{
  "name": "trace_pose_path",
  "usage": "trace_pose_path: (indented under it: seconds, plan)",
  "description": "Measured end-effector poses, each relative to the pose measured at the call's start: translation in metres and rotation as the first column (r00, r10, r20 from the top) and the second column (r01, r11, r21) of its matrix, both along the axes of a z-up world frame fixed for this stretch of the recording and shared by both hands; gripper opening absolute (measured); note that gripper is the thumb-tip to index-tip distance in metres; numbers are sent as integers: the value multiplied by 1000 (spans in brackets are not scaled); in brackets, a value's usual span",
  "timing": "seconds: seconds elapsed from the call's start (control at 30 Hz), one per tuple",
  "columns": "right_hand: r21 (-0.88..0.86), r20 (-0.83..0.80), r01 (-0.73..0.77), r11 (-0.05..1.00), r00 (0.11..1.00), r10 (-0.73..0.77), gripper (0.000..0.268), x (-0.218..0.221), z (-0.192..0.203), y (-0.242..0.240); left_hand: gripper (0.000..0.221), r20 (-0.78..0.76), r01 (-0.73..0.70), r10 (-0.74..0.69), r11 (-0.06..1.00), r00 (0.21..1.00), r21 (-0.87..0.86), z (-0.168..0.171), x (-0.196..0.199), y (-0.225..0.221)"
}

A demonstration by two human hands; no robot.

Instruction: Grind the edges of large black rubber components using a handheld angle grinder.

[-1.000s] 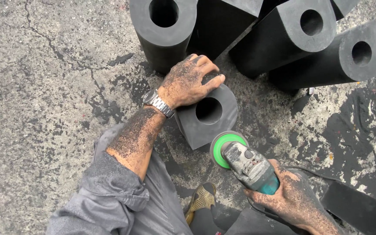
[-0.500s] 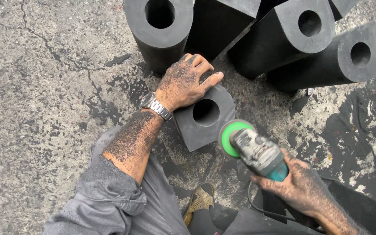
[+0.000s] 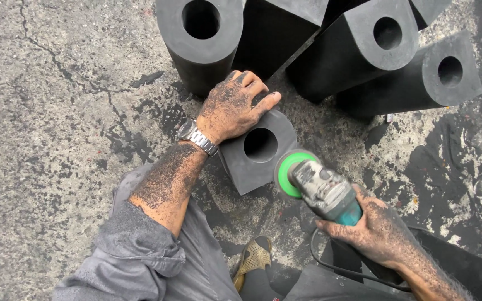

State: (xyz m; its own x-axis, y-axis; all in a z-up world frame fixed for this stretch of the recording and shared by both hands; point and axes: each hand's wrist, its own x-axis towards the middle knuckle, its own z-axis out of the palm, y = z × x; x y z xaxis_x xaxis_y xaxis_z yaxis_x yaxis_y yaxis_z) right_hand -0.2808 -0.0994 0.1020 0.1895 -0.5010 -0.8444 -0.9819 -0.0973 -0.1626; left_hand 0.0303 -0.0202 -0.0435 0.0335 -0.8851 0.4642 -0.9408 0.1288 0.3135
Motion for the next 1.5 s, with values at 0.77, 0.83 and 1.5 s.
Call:
trace_pose_path:
  seconds: [0.77,0.83,1.5]
  plan:
    - [5,40,-114,994,993,113,94,-7,-19,-9,33,-16,-62,62,998,998,-4,7,1,2]
    - [-17,107,-6,1000,994,8,83,-19,-31,-22,31,0,-61,61,998,998,35,8,0,2]
    - [32,9,-113,993,994,113,97,-34,-27,-8,38,-22,-40,41,997,999,64,5,2,2]
